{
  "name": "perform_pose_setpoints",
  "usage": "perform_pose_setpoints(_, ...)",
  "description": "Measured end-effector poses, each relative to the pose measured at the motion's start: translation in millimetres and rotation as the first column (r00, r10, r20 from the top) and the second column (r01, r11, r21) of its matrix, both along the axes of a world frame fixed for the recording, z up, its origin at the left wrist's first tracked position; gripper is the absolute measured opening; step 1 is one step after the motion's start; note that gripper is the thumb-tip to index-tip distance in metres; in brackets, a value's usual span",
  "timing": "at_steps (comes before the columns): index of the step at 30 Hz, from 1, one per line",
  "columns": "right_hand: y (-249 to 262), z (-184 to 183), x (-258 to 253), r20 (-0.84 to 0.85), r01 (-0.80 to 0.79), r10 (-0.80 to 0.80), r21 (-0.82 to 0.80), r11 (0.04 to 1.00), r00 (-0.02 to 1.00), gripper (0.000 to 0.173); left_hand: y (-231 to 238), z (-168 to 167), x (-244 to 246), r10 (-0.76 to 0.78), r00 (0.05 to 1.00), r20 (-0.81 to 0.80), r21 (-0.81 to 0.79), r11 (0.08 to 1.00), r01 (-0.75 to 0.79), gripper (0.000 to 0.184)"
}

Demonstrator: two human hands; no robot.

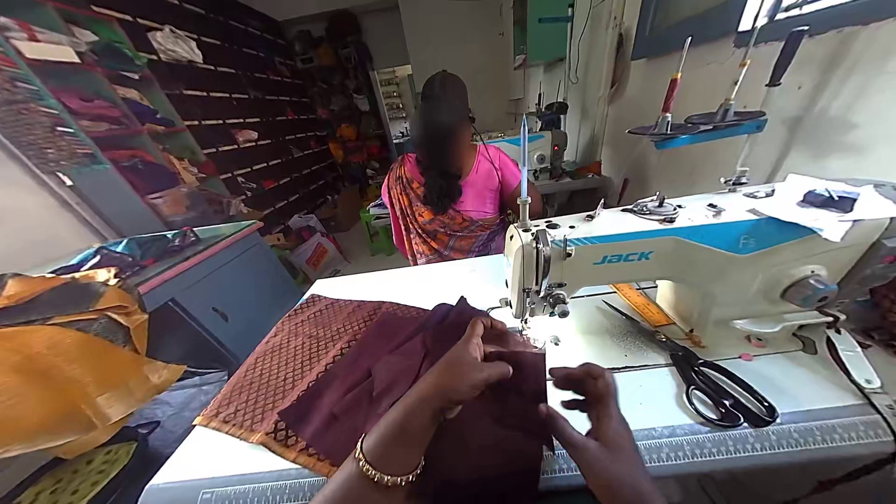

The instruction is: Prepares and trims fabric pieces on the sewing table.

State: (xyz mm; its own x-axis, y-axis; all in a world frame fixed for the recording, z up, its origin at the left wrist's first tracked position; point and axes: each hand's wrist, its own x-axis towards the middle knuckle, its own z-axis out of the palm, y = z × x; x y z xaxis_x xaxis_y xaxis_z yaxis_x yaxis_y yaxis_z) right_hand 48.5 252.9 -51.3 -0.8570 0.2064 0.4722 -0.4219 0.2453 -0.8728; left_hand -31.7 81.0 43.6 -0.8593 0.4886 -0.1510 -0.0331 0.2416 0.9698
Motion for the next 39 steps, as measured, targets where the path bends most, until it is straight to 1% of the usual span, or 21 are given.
perform_pose_setpoints(1, -2.5, -2.3, -4.0, 0.081, -0.082, 0.092, -0.116, 0.990, 0.992, 0.055, 4.3, -0.3, -6.3, 0.001, 1.000, -0.017, 0.004, 1.000, -0.001, 0.055)
perform_pose_setpoints(2, -7.6, -4.0, -6.5, 0.127, -0.114, 0.142, -0.207, 0.972, 0.982, 0.056, 8.8, -3.2, -13.9, -0.005, 0.998, -0.058, -0.017, 1.000, 0.004, 0.054)
perform_pose_setpoints(3, -13.3, -6.0, -8.6, 0.153, -0.106, 0.149, -0.259, 0.960, 0.977, 0.052, 13.9, -7.8, -22.2, -0.009, 0.993, -0.122, -0.069, 0.998, 0.001, 0.050)
perform_pose_setpoints(4, -17.9, -8.6, -11.6, 0.174, -0.077, 0.127, -0.271, 0.960, 0.976, 0.047, 19.0, -12.6, -30.8, -0.028, 0.978, -0.205, -0.149, 0.989, -0.002, 0.044)
perform_pose_setpoints(6, -22.1, -13.4, -21.3, 0.240, -0.015, 0.067, -0.210, 0.978, 0.968, 0.041, 30.0, -22.5, -44.2, -0.071, 0.925, -0.374, -0.326, 0.943, -0.060, 0.022)
perform_pose_setpoints(7, -22.0, -14.5, -27.2, 0.283, -0.001, 0.041, -0.139, 0.990, 0.958, 0.040, 35.6, -27.6, -49.6, -0.092, 0.895, -0.437, -0.396, 0.913, -0.100, 0.011)
perform_pose_setpoints(8, -21.1, -14.5, -32.6, 0.326, -0.010, 0.021, -0.037, 0.999, 0.945, 0.039, 40.8, -33.1, -54.9, -0.111, 0.872, -0.477, -0.448, 0.884, -0.132, 0.005)
perform_pose_setpoints(10, -18.8, -10.0, -40.1, 0.426, -0.079, -0.005, 0.180, 0.980, 0.905, 0.039, 49.0, -43.1, -64.5, -0.134, 0.862, -0.488, -0.509, 0.846, -0.157, 0.007)
perform_pose_setpoints(11, -18.7, -6.8, -42.5, 0.478, -0.118, -0.018, 0.252, 0.960, 0.878, 0.038, 51.8, -47.2, -68.4, -0.133, 0.869, -0.476, -0.520, 0.840, -0.156, 0.010)
perform_pose_setpoints(13, -19.5, -1.2, -44.7, 0.546, -0.161, -0.045, 0.323, 0.933, 0.836, 0.038, 55.0, -55.2, -74.9, -0.115, 0.885, -0.451, -0.531, 0.832, -0.162, 0.017)
perform_pose_setpoints(15, -18.2, 0.8, -45.2, 0.572, -0.169, -0.040, 0.307, 0.936, 0.819, 0.040, 55.8, -65.0, -80.3, -0.102, 0.899, -0.427, -0.547, 0.821, -0.166, 0.021)
perform_pose_setpoints(18, -16.8, -3.3, -44.4, 0.562, -0.140, -0.025, 0.248, 0.959, 0.827, 0.040, 55.3, -78.3, -84.3, -0.113, 0.899, -0.423, -0.553, 0.818, -0.157, 0.023)
perform_pose_setpoints(21, -17.8, -4.8, -44.8, 0.550, -0.113, -0.028, 0.221, 0.969, 0.835, 0.039, 56.1, -82.8, -85.1, -0.127, 0.891, -0.435, -0.553, 0.819, -0.153, 0.023)
perform_pose_setpoints(25, -17.0, -1.5, -47.6, 0.597, -0.117, -0.017, 0.185, 0.976, 0.802, 0.041, 56.1, -85.8, -84.5, -0.167, 0.868, -0.467, -0.553, 0.822, -0.139, 0.022)
perform_pose_setpoints(30, -16.0, -1.2, -49.2, 0.630, -0.119, 0.007, 0.135, 0.984, 0.777, 0.042, 55.4, -86.0, -82.4, -0.229, 0.845, -0.483, -0.595, 0.794, -0.125, 0.023)
perform_pose_setpoints(35, -16.5, -1.0, -48.5, 0.627, -0.113, 0.011, 0.123, 0.986, 0.779, 0.043, 58.2, -85.2, -81.3, -0.260, 0.842, -0.474, -0.633, 0.765, -0.120, 0.025)
perform_pose_setpoints(39, -16.1, -0.6, -47.1, 0.620, -0.113, -0.018, 0.172, 0.978, 0.785, 0.046, 60.7, -88.1, -79.8, -0.263, 0.830, -0.491, -0.635, 0.760, -0.135, 0.028)
